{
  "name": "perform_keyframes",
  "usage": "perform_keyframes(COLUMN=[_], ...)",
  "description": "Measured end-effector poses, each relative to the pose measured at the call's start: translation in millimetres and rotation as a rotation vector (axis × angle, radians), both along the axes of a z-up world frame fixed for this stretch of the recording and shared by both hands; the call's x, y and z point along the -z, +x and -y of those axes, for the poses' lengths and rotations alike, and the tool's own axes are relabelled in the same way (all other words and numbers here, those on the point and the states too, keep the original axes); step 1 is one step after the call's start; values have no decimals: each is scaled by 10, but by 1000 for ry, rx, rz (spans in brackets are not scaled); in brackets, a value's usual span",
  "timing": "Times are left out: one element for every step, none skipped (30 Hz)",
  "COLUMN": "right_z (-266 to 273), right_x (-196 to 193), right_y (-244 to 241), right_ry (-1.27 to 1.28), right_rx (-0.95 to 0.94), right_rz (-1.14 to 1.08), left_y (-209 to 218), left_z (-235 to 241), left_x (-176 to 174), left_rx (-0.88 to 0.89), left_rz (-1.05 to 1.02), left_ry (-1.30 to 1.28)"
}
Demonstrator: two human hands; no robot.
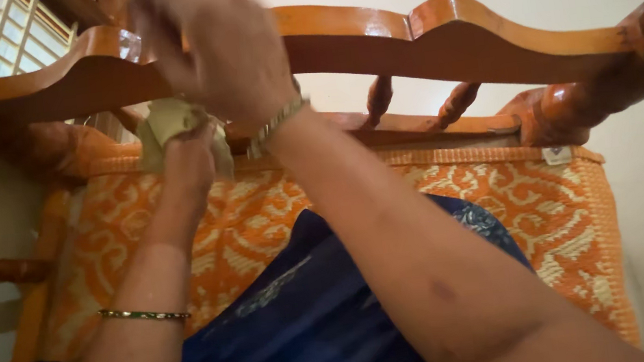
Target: The person wipes the wooden slats and top rail of a bench with a cloth, moving the cloth between the spindles and along the top surface.
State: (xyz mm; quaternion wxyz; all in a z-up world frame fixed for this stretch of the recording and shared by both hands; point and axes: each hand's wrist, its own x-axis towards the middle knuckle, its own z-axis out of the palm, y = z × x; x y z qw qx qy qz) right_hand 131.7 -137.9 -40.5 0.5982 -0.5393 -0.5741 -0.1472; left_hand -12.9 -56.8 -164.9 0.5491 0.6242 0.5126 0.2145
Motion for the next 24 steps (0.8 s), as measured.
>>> perform_keyframes(right_z=[60,116,153,203,261,285,273,240,179,83,-56,-214,-347,-488,-618,-721,-818,-907,-988,-1039,-1075,-1101,-1131,-1144], right_x=[41,109,189,293,419,552,689,832,967,1098,1211,1307,1415,1516,1602,1693,1770,1826,1876,1921,1959,1989,2007,2017], right_y=[-96,-216,-308,-343,-330,-265,-193,-136,-62,-3,47,103,140,148,190,203,215,251,268,293,301,294,259,259], right_ry=[-152,-301,-451,-514,-576,-833,-1090,-1151,-1205,-1191,-1168,-1133,-1112,-1089,-1065,-1068,-1050,-1010,-1015,-1023,-1031,-1008,-984,-961], right_rx=[-11,-27,-43,-3,37,47,58,36,13,-22,-55,-85,-67,-57,-47,-36,-24,-7,-11,-11,-12,-36,-60,-77], right_rz=[-11,-18,-22,-56,-90,-130,-169,39,249,34,-181,-392,-477,-562,-647,-330,-13,304,355,403,451,449,448,447], left_y=[-11,-50,-82,-116,-124,-101,-104,-117,-115,-112,-98,-66,-40,-33,-22,-65,-98,-87,-83,-62,-41,-22,-26,2], left_z=[25,45,69,76,84,84,66,52,28,23,14,-28,-48,-74,-105,-113,-123,-143,-177,-195,-206,-209,-192,-168], left_x=[-54,-108,-144,-177,-184,-165,-144,-111,-76,-25,27,64,115,160,206,266,326,384,427,476,522,566,608,650], left_rx=[76,149,223,151,79,14,62,113,164,123,82,43,106,163,221,152,81,12,80,154,228,184,140,101], left_rz=[127,253,378,221,65,-89,-80,-75,-70,-56,-41,-23,12,43,74,77,80,87,35,-16,-68,-74,-80,-83], left_ry=[6,16,27,-46,-121,-200,-170,-142,-114,-116,-119,-117,51,222,392,252,113,-22,22,63,104,43,-17,-77])
